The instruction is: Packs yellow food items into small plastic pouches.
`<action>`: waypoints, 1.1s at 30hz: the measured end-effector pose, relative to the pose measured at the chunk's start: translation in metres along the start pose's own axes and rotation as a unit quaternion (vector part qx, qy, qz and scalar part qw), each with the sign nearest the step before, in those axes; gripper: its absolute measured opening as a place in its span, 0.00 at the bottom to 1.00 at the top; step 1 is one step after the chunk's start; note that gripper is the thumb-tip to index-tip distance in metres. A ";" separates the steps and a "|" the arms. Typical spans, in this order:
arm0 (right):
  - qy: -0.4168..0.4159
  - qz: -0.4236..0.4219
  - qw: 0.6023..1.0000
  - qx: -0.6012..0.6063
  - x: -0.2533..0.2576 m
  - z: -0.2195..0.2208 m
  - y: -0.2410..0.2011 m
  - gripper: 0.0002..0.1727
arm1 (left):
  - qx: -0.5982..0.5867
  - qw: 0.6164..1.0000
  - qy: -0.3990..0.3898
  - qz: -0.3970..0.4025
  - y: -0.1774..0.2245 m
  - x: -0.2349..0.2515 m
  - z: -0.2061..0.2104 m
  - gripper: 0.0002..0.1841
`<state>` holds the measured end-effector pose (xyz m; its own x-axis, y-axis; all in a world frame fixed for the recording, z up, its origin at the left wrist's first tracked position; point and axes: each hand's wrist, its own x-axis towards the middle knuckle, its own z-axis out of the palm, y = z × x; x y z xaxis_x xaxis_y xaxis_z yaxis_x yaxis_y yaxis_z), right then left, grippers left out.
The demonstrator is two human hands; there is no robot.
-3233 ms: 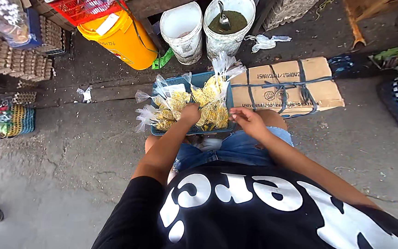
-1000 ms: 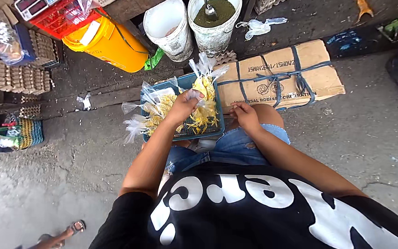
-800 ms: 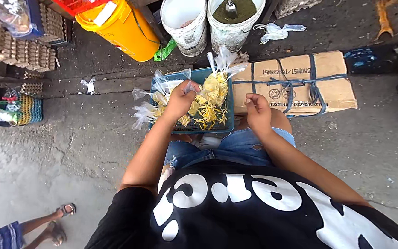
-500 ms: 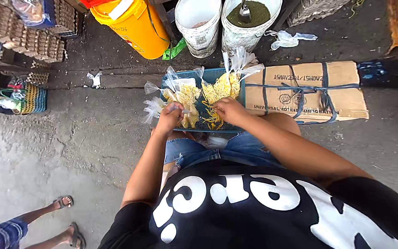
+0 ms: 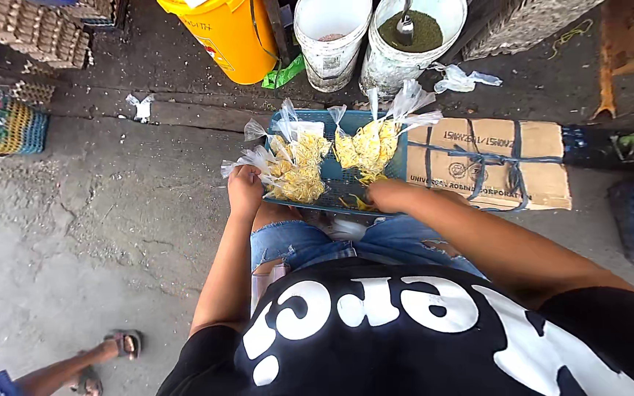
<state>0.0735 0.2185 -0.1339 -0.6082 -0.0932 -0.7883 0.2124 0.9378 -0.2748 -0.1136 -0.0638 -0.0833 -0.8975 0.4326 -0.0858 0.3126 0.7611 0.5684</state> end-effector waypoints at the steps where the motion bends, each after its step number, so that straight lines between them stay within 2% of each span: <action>1: 0.007 -0.013 0.999 0.033 -0.008 -0.006 0.005 0.16 | 0.030 0.999 0.012 0.015 0.006 -0.002 0.004 0.11; 3: 0.104 -0.051 0.986 0.117 -0.018 -0.015 0.017 0.15 | 0.082 0.995 0.035 0.047 0.018 -0.010 0.011 0.12; 4: 0.166 -0.045 0.974 0.146 -0.021 -0.021 0.023 0.14 | 0.099 0.992 0.054 0.060 0.021 -0.012 0.016 0.12; 7: 0.286 0.111 0.926 0.222 -0.040 -0.050 0.040 0.20 | 0.091 0.978 0.148 0.112 0.029 -0.018 0.027 0.15; 9: 0.307 0.223 0.885 0.271 -0.047 -0.060 0.056 0.33 | 0.054 0.965 0.196 0.166 0.040 -0.021 0.029 0.15; 11: 0.309 0.270 0.853 0.324 -0.036 -0.058 0.078 0.44 | 0.020 0.963 0.153 0.220 0.057 -0.025 0.030 0.14; 14: 0.393 0.207 0.808 0.387 -0.012 -0.059 0.088 0.56 | -0.019 0.955 0.029 0.293 0.076 -0.011 0.062 0.11; 15: 0.420 0.179 0.791 0.406 -0.005 -0.064 0.086 0.60 | -0.034 0.959 -0.032 0.279 0.082 -0.001 0.075 0.12; 17: 0.446 0.159 0.777 0.414 0.010 -0.074 0.082 0.67 | -0.050 0.968 -0.159 0.185 0.096 0.025 0.095 0.15; 18: 0.445 0.164 0.778 0.411 0.016 -0.078 0.079 0.67 | -0.048 0.969 -0.200 0.134 0.104 0.040 0.103 0.18; 20: 0.429 0.188 0.792 0.392 0.027 -0.083 0.077 0.61 | -0.060 0.970 -0.228 0.055 0.120 0.068 0.118 0.24; 24: 0.458 0.157 0.807 0.337 0.041 -0.075 0.079 0.29 | -0.056 0.975 -0.215 -0.018 0.149 0.112 0.137 0.38; 26: 0.500 0.093 0.797 0.327 0.039 -0.066 0.078 0.23 | -0.059 0.977 -0.202 -0.035 0.163 0.122 0.142 0.43; 27: 0.517 0.060 0.789 0.327 0.037 -0.062 0.077 0.22 | -0.054 0.978 -0.201 -0.032 0.169 0.126 0.144 0.42; 29: 0.524 0.023 0.789 0.319 0.035 -0.055 0.073 0.21 | -0.027 0.975 -0.221 0.001 0.177 0.129 0.151 0.31; 31: 0.516 0.014 0.803 0.297 0.031 -0.053 0.067 0.21 | -0.006 0.970 -0.240 0.030 0.183 0.127 0.157 0.20; 33: 0.500 0.032 0.813 0.296 0.026 -0.054 0.062 0.26 | 0.005 0.975 -0.219 0.029 0.187 0.123 0.159 0.16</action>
<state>0.0292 0.2920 -0.1414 -0.8364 0.5456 -0.0516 0.4197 0.5770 -0.7007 -0.1162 0.2083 -0.1177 -0.6601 0.6387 -0.3955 0.3645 0.7326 0.5749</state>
